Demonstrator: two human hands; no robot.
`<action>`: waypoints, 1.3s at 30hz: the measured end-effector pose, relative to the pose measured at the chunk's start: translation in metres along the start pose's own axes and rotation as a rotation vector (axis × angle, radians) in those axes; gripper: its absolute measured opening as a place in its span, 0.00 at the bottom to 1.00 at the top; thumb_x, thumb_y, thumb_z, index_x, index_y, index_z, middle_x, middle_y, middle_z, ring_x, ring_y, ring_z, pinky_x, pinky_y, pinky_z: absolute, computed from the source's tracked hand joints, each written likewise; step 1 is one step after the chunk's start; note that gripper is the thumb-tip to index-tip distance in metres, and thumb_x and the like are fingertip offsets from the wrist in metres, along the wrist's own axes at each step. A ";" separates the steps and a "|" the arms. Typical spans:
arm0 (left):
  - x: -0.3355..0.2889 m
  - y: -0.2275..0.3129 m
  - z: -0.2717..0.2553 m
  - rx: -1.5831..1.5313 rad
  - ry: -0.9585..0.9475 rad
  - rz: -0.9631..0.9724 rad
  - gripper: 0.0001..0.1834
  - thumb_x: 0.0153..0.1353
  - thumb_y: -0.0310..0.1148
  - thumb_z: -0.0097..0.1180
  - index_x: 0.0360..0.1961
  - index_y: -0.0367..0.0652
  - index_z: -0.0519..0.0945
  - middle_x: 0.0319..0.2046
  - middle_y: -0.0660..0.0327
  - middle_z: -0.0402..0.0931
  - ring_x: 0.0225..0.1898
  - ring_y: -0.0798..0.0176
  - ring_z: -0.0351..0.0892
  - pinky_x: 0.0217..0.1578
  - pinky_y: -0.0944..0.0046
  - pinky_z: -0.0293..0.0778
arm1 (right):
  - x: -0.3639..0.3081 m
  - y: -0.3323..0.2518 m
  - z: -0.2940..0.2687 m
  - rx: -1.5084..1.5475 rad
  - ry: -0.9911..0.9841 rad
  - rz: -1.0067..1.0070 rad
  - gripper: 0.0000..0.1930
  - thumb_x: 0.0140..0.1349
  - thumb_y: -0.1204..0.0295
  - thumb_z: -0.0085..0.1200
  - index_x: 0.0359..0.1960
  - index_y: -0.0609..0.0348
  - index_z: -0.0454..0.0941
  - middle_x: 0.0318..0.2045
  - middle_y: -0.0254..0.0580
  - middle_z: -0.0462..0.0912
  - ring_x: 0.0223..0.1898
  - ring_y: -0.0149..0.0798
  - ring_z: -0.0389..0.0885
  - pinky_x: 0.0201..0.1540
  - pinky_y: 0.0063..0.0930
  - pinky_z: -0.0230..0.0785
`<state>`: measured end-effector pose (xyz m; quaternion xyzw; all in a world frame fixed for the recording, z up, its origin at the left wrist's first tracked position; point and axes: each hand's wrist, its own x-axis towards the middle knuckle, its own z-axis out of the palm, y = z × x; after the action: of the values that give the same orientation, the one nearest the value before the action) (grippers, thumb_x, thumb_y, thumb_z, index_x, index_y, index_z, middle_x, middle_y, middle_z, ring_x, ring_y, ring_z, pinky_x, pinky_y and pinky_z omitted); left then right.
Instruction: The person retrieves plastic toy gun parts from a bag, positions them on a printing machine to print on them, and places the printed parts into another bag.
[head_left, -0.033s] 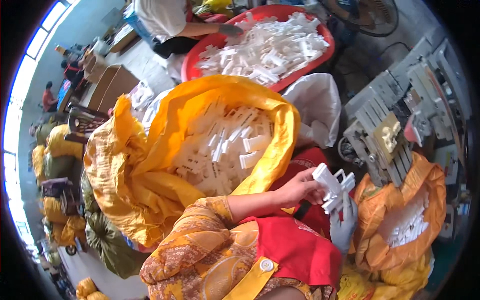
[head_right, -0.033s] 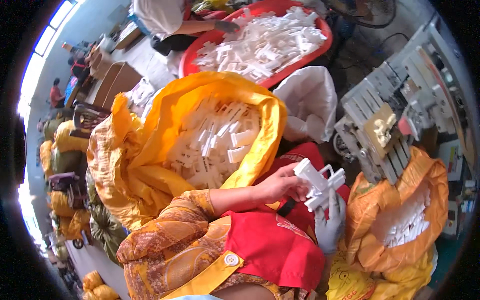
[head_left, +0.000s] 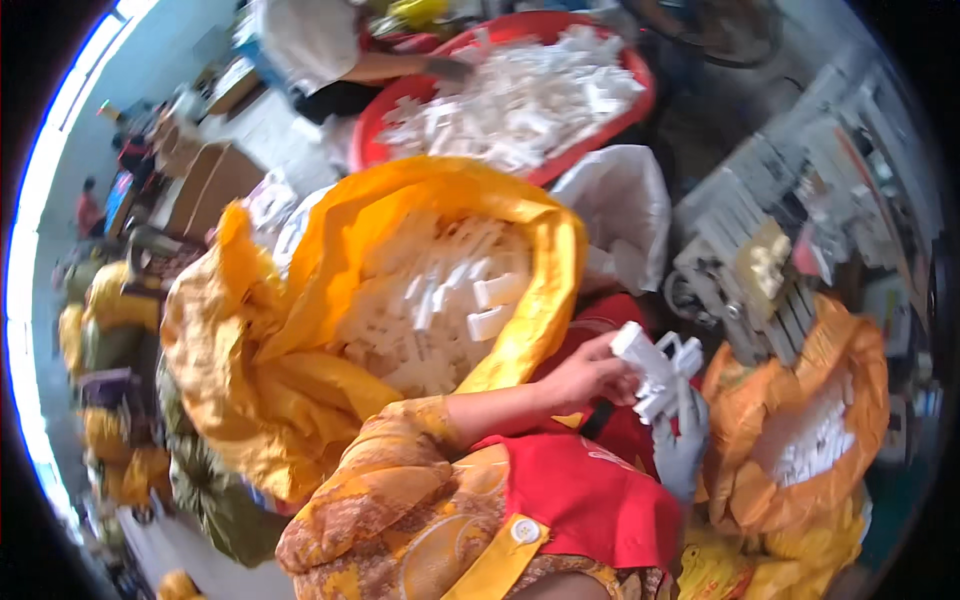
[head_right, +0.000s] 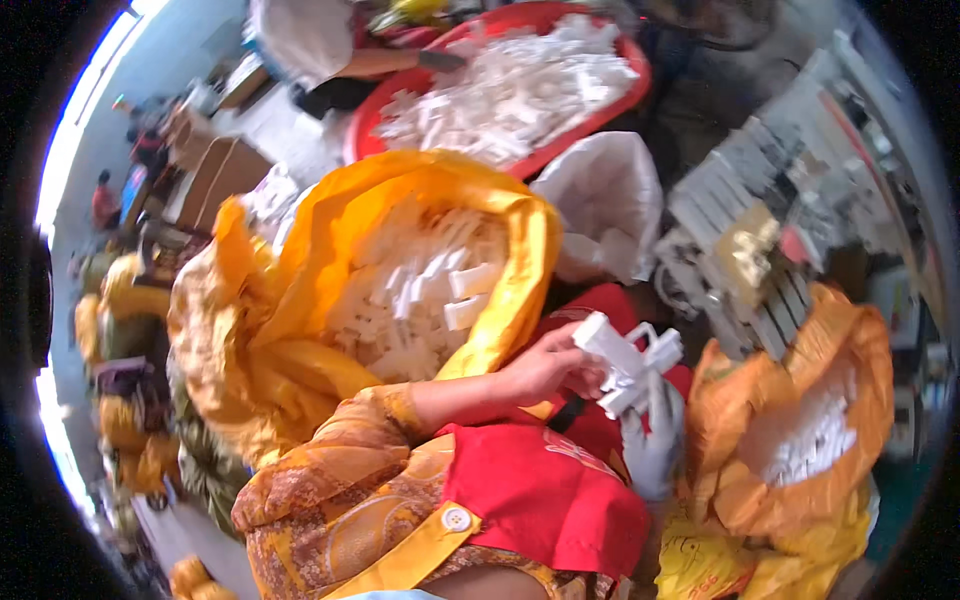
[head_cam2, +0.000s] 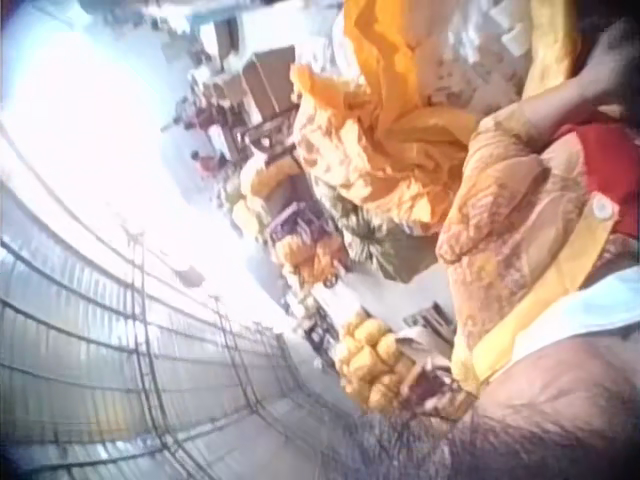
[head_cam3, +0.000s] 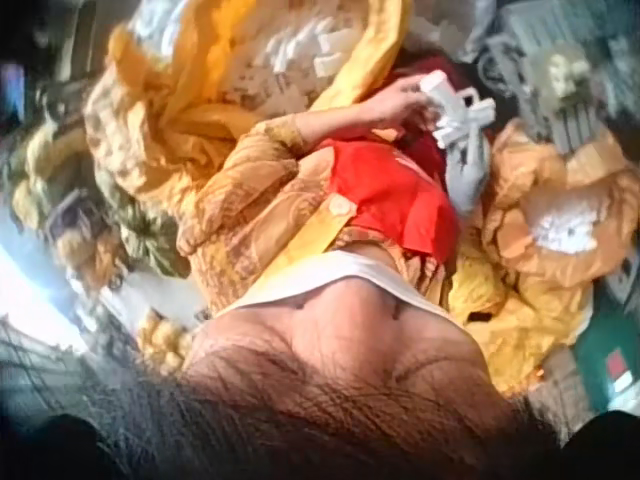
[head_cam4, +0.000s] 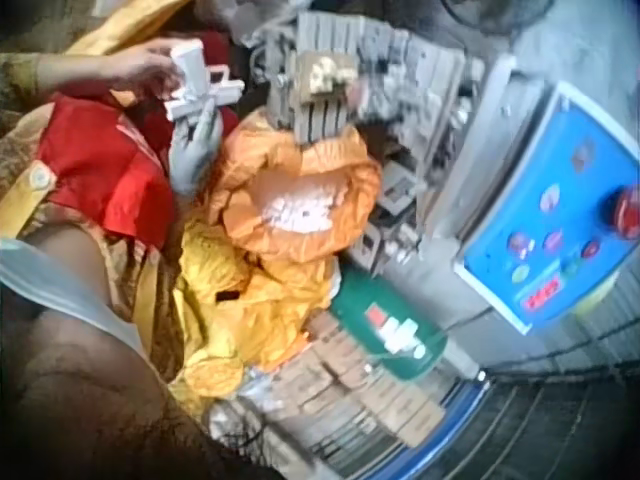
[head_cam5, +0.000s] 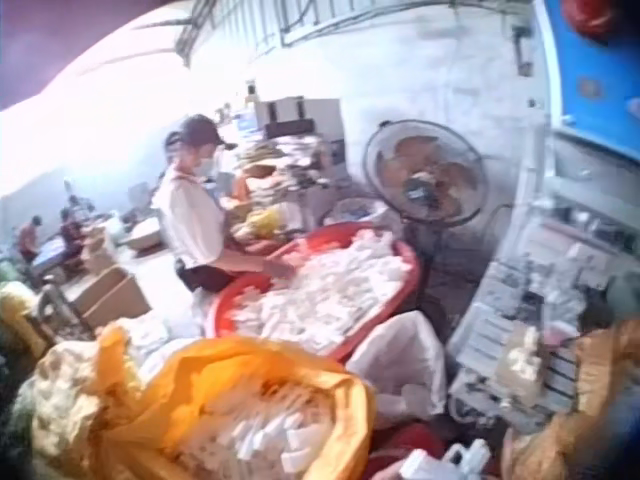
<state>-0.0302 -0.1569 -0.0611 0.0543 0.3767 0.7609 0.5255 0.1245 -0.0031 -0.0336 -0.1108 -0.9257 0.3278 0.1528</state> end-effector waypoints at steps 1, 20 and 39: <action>-0.001 0.002 -0.003 -0.022 -0.027 -0.002 0.12 0.62 0.29 0.50 0.47 0.42 0.70 0.32 0.58 0.77 0.32 0.64 0.80 0.35 0.63 0.79 | 0.004 -0.001 -0.002 -0.055 0.017 0.008 0.28 0.58 0.68 0.57 0.60 0.64 0.67 0.50 0.59 0.73 0.48 0.56 0.74 0.51 0.42 0.68; 0.022 0.048 0.019 0.237 0.022 0.178 0.15 0.64 0.26 0.51 0.52 0.40 0.70 0.42 0.60 0.77 0.40 0.66 0.79 0.38 0.67 0.78 | 0.036 -0.019 -0.045 -0.034 0.224 -0.208 0.24 0.49 0.76 0.59 0.52 0.60 0.73 0.44 0.48 0.74 0.41 0.49 0.77 0.43 0.38 0.70; 0.167 0.081 0.092 1.569 0.210 1.447 0.13 0.55 0.32 0.58 0.42 0.42 0.78 0.43 0.50 0.77 0.46 0.44 0.74 0.49 0.47 0.66 | 0.102 0.052 -0.098 -0.498 0.440 -0.070 0.21 0.55 0.65 0.54 0.52 0.49 0.76 0.44 0.44 0.75 0.43 0.49 0.77 0.47 0.43 0.69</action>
<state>-0.1217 0.0180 0.0029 0.5214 0.6820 0.4378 -0.2670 0.0700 0.1233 0.0269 -0.1811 -0.9254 0.0545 0.3284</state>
